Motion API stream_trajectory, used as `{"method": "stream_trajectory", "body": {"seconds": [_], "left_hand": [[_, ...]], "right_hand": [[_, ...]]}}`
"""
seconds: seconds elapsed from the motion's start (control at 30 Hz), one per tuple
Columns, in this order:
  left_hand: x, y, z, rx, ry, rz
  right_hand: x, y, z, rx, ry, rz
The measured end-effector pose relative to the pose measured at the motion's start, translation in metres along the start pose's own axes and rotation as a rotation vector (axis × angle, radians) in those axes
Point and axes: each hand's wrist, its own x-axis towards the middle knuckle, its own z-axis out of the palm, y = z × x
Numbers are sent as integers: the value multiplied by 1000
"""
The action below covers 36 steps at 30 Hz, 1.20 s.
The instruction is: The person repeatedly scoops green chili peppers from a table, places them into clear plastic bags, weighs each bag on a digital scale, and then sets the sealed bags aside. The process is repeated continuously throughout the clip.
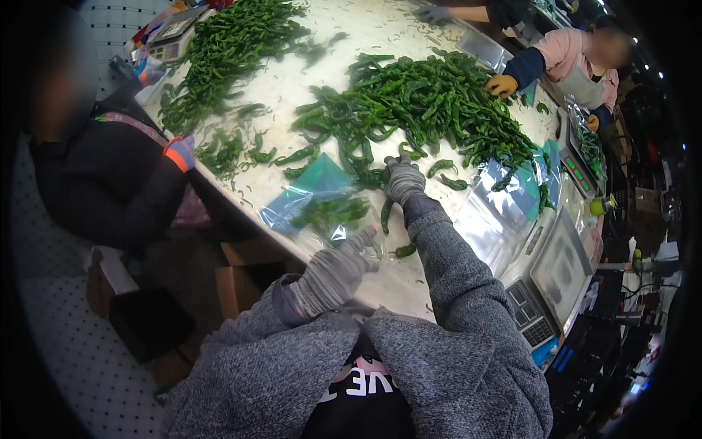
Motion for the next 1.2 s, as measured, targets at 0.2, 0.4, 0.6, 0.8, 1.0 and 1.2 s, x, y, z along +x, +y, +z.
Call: {"method": "stream_trajectory", "body": {"seconds": [0.2, 0.4, 0.6, 0.8, 1.0, 1.2], "left_hand": [[-6, 7, 50, 156, -339, 40], [-11, 16, 82, 338, -288, -35], [0, 23, 80, 137, -282, -99], [14, 2, 70, -475, 77, -7], [10, 19, 55, -357, 87, -74], [4, 23, 50, -326, 263, -141]], "right_hand": [[12, 34, 20, 250, 57, -104], [-16, 59, -11, 1195, -79, 189], [-87, 84, -27, 1954, -222, -265], [-194, 62, -21, 1963, -552, -675], [-202, 42, 15, 1446, -282, -443], [-208, 15, 4, 1675, -445, -233]]}}
